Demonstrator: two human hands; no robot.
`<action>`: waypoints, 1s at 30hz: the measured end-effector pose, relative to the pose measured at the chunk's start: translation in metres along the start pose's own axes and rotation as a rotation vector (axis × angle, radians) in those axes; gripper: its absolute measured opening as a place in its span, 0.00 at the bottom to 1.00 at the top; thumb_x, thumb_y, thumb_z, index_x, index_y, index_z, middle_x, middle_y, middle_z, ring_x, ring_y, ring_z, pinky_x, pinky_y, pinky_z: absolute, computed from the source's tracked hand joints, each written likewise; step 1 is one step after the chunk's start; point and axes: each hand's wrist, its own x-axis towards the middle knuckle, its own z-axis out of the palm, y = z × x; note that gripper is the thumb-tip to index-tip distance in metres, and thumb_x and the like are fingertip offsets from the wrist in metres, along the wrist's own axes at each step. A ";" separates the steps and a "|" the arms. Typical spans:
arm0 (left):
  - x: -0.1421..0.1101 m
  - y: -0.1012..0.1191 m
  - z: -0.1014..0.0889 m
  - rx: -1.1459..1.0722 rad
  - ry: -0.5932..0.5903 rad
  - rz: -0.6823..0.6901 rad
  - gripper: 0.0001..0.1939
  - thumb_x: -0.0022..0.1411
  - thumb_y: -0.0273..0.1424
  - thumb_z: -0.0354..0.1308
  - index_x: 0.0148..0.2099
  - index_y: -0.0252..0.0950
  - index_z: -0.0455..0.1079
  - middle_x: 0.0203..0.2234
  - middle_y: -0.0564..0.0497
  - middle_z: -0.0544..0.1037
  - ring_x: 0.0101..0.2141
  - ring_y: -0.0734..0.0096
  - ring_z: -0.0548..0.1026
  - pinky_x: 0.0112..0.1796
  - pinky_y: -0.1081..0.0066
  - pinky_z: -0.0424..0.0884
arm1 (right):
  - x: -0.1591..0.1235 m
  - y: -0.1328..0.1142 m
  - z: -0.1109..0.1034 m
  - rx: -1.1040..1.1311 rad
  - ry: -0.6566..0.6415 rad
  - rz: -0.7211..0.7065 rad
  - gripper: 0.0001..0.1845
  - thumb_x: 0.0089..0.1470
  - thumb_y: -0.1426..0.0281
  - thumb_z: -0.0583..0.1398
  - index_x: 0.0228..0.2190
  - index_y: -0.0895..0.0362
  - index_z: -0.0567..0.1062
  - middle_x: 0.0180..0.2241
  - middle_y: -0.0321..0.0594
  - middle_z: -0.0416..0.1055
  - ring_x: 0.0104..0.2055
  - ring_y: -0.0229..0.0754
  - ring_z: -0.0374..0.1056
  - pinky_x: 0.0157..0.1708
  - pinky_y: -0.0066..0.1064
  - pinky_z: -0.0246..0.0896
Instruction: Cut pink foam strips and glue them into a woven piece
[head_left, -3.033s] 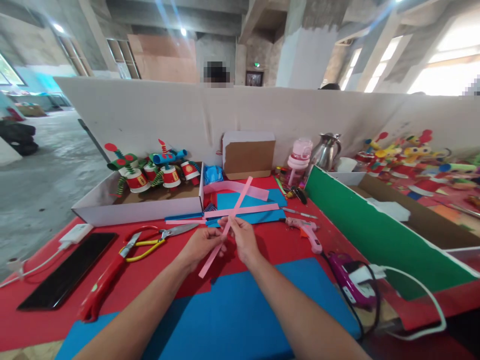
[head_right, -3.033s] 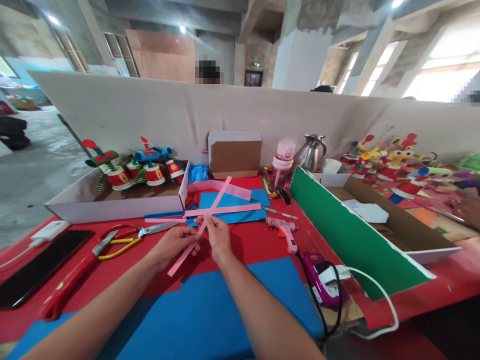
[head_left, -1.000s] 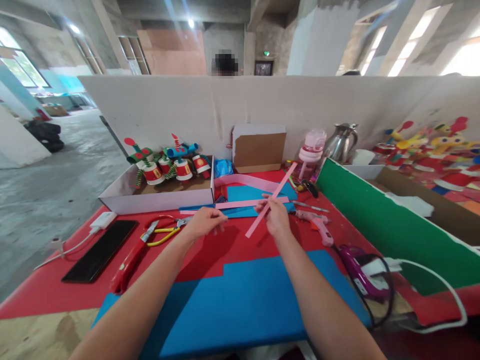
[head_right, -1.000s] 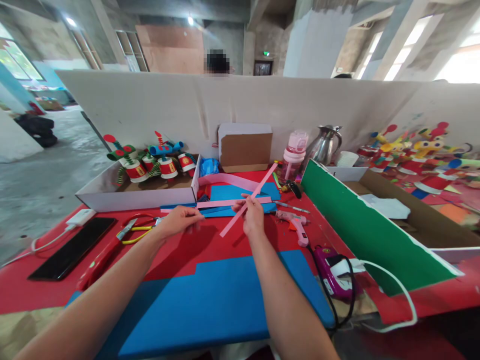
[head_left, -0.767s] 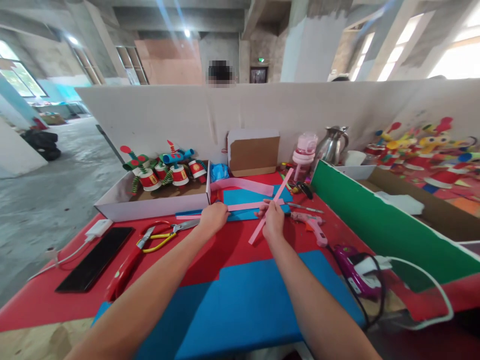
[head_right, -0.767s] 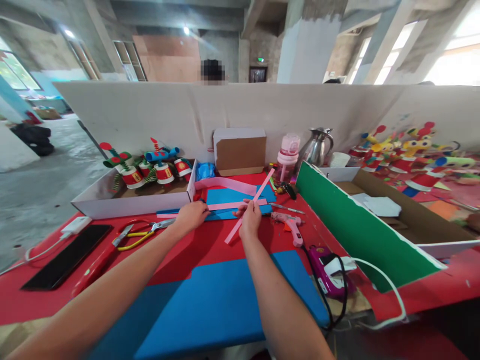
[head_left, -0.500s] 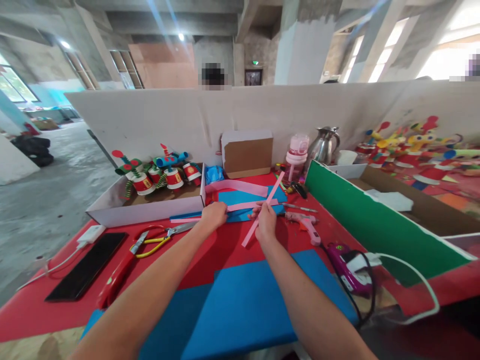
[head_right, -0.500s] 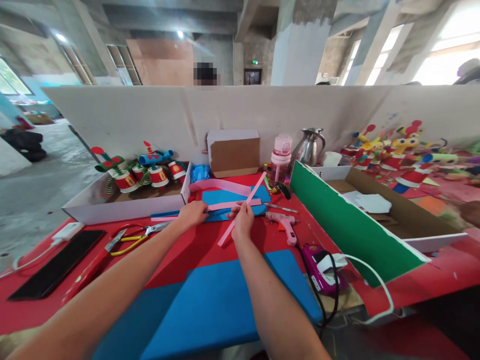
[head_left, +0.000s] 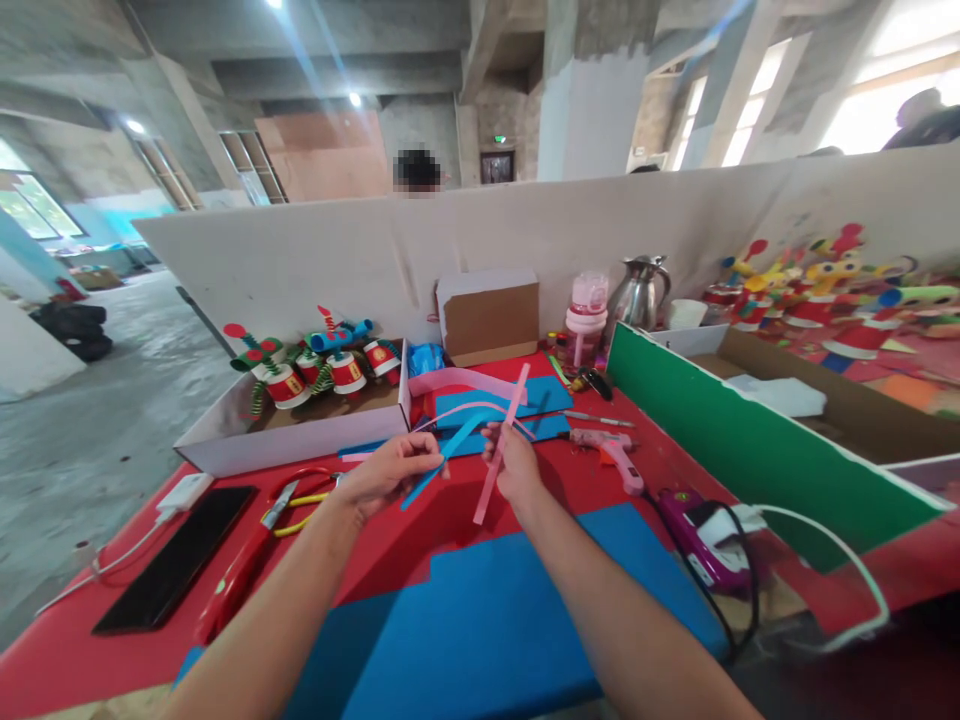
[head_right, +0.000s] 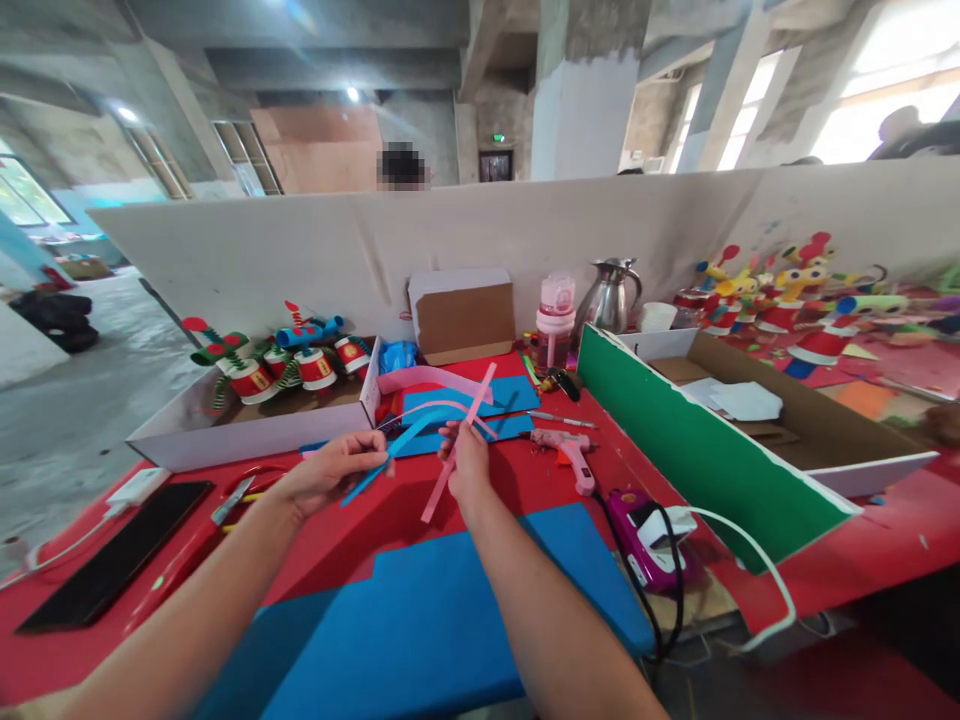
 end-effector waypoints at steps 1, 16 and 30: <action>0.004 -0.004 0.009 -0.024 0.025 0.015 0.21 0.44 0.45 0.67 0.27 0.37 0.63 0.21 0.55 0.77 0.12 0.85 0.56 0.14 0.79 0.47 | 0.001 0.000 0.001 0.019 -0.029 0.020 0.09 0.54 0.68 0.62 0.23 0.56 0.71 0.21 0.36 0.73 0.19 0.34 0.67 0.20 0.25 0.64; 0.001 -0.018 -0.004 -0.384 0.130 0.250 0.22 0.43 0.41 0.72 0.29 0.37 0.61 0.18 0.57 0.73 0.15 0.83 0.62 0.17 0.79 0.55 | -0.007 0.005 0.004 0.126 -0.064 0.128 0.09 0.60 0.72 0.57 0.28 0.57 0.73 0.29 0.42 0.78 0.32 0.42 0.77 0.43 0.39 0.73; 0.010 -0.042 0.039 0.166 0.018 0.000 0.17 0.48 0.45 0.61 0.27 0.39 0.60 0.10 0.60 0.66 0.13 0.75 0.65 0.16 0.76 0.60 | -0.020 0.001 0.013 0.055 -0.338 0.055 0.14 0.51 0.59 0.67 0.35 0.55 0.77 0.31 0.38 0.78 0.30 0.39 0.73 0.37 0.35 0.70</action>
